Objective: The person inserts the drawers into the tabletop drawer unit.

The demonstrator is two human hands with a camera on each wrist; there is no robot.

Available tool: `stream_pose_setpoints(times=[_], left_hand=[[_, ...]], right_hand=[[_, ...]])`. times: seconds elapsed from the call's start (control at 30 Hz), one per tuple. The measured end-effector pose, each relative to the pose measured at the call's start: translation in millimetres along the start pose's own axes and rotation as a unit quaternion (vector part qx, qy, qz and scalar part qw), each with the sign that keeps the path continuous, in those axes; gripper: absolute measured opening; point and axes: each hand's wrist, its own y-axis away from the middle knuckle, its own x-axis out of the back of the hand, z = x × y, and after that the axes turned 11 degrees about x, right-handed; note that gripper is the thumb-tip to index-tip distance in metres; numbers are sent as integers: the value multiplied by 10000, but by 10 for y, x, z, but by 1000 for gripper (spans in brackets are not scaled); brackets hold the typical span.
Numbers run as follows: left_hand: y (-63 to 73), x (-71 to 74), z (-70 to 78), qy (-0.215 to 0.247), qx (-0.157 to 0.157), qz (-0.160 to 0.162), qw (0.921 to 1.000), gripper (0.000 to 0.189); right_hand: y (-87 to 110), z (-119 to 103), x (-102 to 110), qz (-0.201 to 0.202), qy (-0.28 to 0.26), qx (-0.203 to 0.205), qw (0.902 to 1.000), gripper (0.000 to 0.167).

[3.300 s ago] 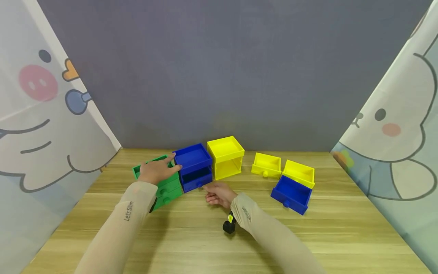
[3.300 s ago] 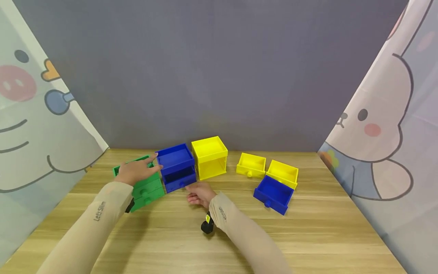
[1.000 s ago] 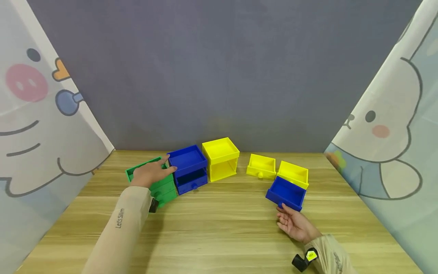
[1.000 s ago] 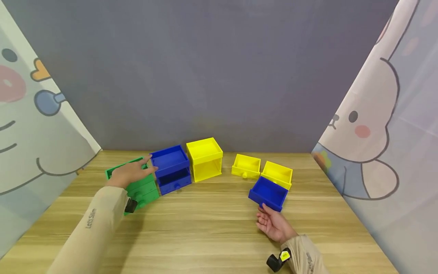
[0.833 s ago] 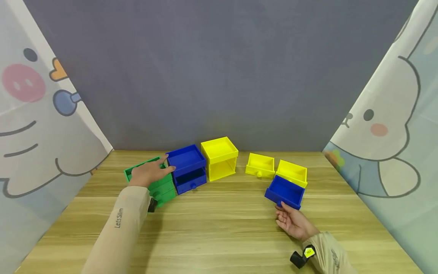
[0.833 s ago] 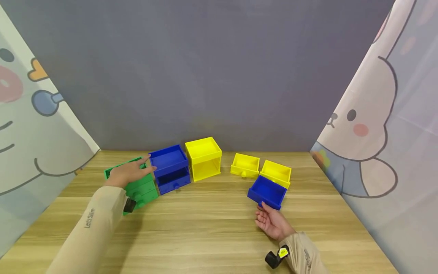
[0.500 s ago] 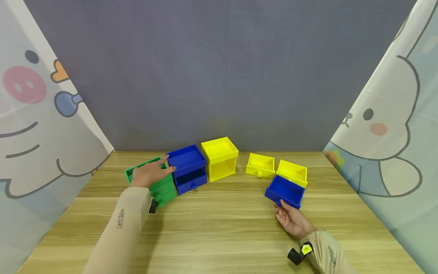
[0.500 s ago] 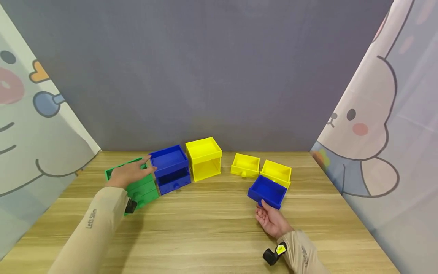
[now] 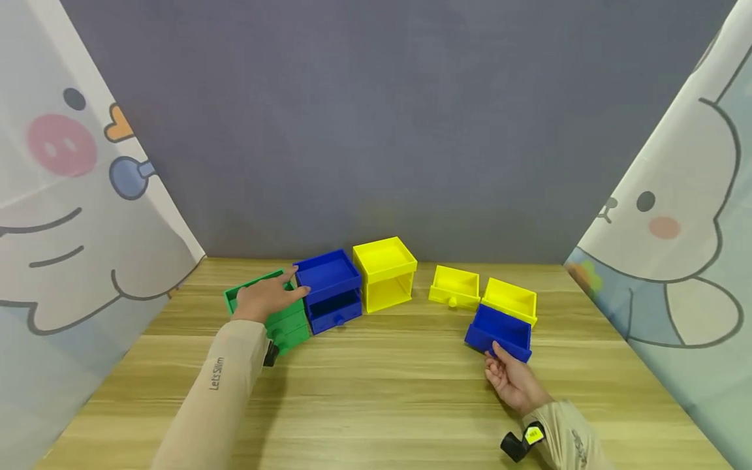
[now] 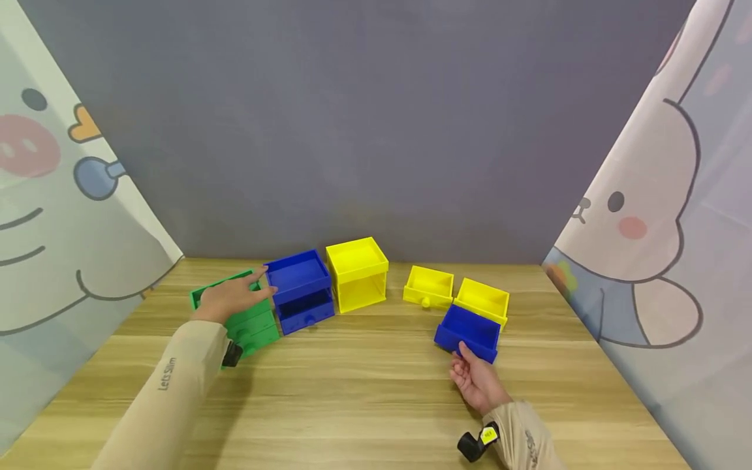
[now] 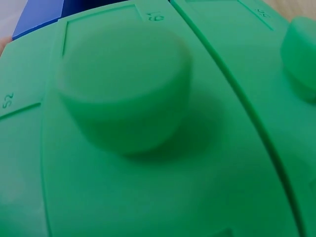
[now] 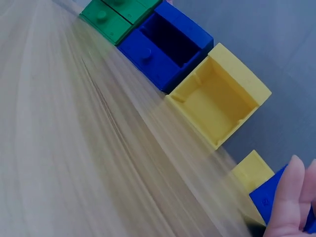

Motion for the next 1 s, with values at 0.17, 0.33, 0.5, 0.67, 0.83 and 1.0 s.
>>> stream_pose_setpoints(times=[0.17, 0.33, 0.5, 0.67, 0.83, 1.0], left_hand=[[3, -21, -30, 6, 93, 4, 10000, 83], [2, -13, 36, -30, 32, 76, 10000, 82], [42, -5, 28, -80, 71, 186, 9998, 79], [51, -34, 16, -123, 127, 262, 9995, 79], [48, -23, 26, -129, 38, 279, 9995, 80], [45, -31, 25, -84, 6, 217, 9997, 79]], right_hand=[[11, -10, -62, 210, 429, 124, 9988, 47], [55, 18, -66, 100, 631, 287, 9975, 46], [61, 74, -67, -399, 531, 154, 9977, 43], [96, 102, -144, -763, 716, 88, 9945, 38], [117, 157, -261, -1186, 1032, 334, 9870, 35], [122, 249, -387, -1365, 1420, 398, 9796, 32]])
